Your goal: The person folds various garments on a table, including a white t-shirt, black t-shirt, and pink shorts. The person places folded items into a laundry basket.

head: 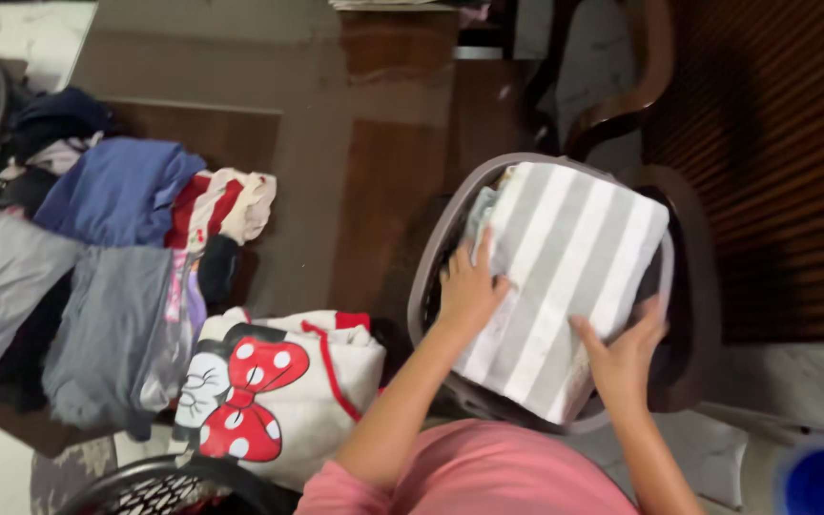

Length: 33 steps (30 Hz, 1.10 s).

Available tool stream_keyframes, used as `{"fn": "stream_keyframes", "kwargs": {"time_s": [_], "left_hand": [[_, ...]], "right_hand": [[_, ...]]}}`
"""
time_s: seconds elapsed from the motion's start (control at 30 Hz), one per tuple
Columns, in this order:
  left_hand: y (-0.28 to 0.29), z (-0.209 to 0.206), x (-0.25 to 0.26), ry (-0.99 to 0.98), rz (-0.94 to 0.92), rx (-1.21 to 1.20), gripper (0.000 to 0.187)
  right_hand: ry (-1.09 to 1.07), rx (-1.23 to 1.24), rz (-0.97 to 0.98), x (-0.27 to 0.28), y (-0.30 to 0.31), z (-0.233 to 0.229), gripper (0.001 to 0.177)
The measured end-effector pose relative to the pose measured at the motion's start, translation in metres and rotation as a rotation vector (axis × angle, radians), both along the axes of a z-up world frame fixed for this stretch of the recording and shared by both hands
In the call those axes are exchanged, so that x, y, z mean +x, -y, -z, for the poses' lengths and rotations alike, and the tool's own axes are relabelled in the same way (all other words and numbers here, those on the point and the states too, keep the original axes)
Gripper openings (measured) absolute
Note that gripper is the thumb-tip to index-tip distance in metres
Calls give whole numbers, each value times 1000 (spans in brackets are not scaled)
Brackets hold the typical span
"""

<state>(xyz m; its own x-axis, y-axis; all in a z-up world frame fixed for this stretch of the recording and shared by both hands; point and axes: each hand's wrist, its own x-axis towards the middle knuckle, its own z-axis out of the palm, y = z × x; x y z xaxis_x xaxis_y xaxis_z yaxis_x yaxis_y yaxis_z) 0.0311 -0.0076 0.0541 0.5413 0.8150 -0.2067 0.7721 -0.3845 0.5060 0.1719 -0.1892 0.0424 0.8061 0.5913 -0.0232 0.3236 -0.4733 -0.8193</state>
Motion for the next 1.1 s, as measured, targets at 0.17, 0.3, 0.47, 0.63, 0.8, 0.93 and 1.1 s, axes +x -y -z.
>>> {"fn": "stream_keyframes", "kwargs": {"time_s": [0.17, 0.3, 0.47, 0.63, 0.8, 0.93, 1.1], "left_hand": [[19, -11, 35, 125, 151, 627, 74], [25, 14, 36, -3, 149, 462, 66], [25, 52, 22, 15, 144, 423, 65], [28, 49, 24, -20, 146, 436, 65], [54, 29, 30, 69, 74, 628, 61], [73, 25, 32, -7, 5, 441, 65], [64, 33, 22, -1, 107, 410, 74]], "right_hand": [[480, -42, -223, 18, -47, -21, 77], [547, -242, -326, 11, -87, 13, 61], [554, -188, -328, 0, -86, 58, 59], [580, -179, -399, 10, -87, 54, 61], [637, -252, -438, 22, -90, 32, 70], [603, -141, -500, 21, -97, 33, 63], [559, -144, -508, 25, -94, 46, 64]]}}
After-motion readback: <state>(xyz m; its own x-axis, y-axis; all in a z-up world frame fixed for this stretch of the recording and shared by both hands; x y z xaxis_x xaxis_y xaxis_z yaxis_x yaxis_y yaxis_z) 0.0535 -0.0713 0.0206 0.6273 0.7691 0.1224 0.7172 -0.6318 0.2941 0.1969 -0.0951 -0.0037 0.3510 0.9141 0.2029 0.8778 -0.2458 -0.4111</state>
